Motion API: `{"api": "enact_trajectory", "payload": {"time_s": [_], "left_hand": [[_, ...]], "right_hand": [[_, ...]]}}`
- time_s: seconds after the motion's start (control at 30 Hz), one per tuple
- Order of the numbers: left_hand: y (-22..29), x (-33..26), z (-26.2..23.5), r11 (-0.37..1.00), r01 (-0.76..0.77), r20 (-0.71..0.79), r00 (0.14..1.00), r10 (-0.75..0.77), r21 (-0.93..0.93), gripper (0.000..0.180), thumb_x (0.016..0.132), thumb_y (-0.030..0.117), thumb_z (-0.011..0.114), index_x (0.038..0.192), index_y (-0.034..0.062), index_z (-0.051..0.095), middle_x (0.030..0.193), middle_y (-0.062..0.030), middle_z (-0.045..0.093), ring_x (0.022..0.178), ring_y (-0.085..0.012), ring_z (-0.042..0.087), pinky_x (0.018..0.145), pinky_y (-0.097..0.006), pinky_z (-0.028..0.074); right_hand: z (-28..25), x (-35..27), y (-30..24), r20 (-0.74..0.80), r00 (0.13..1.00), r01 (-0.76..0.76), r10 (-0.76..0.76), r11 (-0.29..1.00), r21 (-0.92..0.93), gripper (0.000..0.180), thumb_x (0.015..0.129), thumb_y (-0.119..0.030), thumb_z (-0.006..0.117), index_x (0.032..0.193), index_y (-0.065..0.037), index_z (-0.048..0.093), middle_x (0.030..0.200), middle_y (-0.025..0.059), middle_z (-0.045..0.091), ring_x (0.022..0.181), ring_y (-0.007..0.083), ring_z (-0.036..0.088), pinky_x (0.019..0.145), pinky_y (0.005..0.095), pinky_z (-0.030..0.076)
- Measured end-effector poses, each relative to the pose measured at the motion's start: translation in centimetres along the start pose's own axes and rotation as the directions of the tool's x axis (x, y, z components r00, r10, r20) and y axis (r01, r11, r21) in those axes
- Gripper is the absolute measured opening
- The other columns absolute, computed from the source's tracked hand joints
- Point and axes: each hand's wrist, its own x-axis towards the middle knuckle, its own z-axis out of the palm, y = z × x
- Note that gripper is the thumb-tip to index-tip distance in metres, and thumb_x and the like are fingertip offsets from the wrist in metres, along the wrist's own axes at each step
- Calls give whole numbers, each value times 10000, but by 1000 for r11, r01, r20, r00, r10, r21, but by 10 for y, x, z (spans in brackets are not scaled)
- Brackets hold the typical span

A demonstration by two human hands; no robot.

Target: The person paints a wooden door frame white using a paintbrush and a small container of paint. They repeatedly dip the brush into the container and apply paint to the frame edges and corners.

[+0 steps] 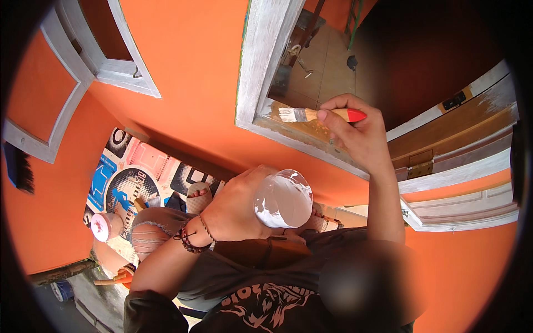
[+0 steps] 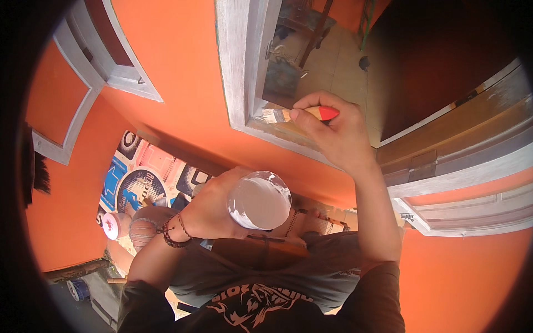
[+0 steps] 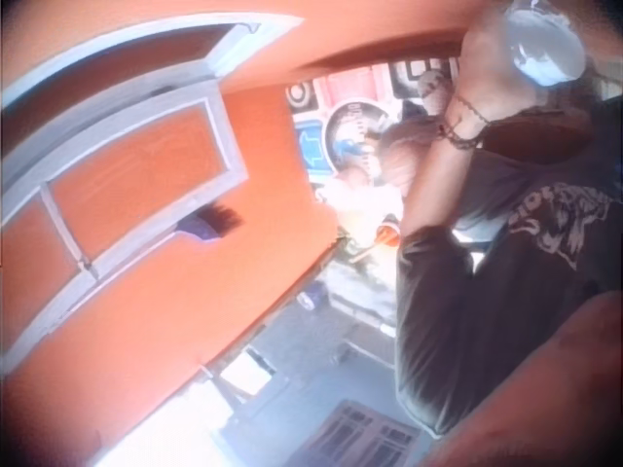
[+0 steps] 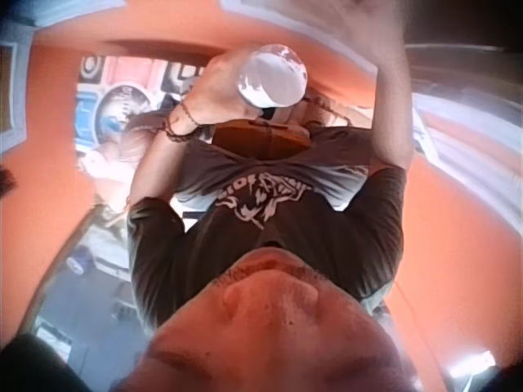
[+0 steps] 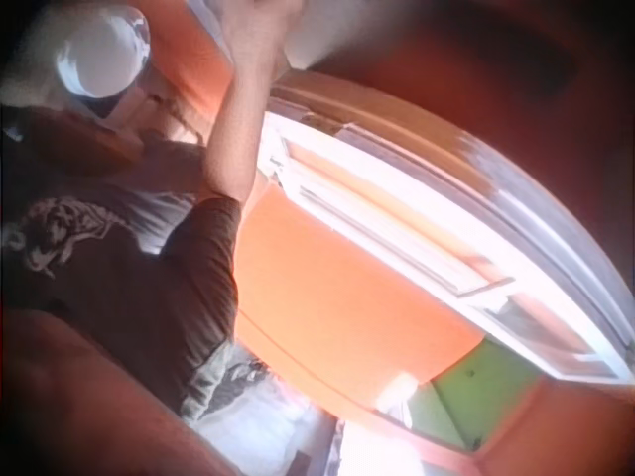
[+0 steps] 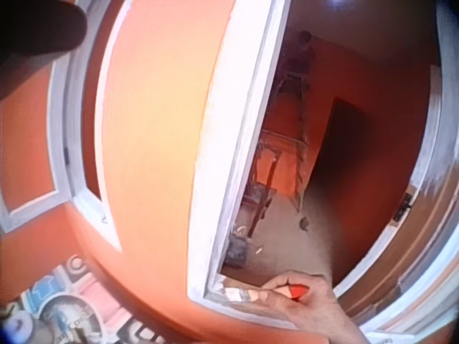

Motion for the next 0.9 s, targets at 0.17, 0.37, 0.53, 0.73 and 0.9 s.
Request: {"api": "enact_trajectory", "payload": {"time_s": [0.17,0.37,0.53,0.73,0.9], "left_hand": [[-28,2,22,974,-27,-237,968,82,226,869,566,68,892,1349,65,517,1243,-139,641,1142,-310,648,979,-405,516],[-24,26,41,974,-102,-280,947,157,201,912,503,98,947,1306,44,519,1232,-168,600,1180,-374,573,1010,-452,457],[-20,42,46,915,-223,-342,876,340,337,906,506,116,950,1301,39,524,1250,-169,589,1189,-378,559,1016,-466,436],[-19,58,47,876,-241,-379,830,409,417,898,517,118,936,1305,21,517,1266,-192,577,1208,-398,539,1023,-474,427],[-24,64,46,838,-299,-381,785,488,455,872,529,115,921,1299,14,524,1268,-202,572,1202,-404,540,1031,-486,416]], "right_hand": [[-44,-66,-35,-67,997,-12,29,971,238,137,911,-138,756,909,-14,698,738,-16,669,589,50,561,536,226,426],[-20,-91,-2,-21,965,260,-262,964,-49,137,852,-94,797,828,-14,688,701,36,688,581,99,612,546,255,470],[-7,-85,15,-27,963,263,-269,955,-134,153,806,-75,828,793,-16,688,683,52,699,583,108,627,553,259,481],[11,-73,26,-88,968,214,-233,959,-187,170,815,-111,825,789,-33,676,683,65,684,566,142,612,541,283,483],[14,-64,28,-88,968,216,-237,955,-202,216,844,-205,784,795,-45,647,674,95,645,559,234,619,538,348,497]]}}
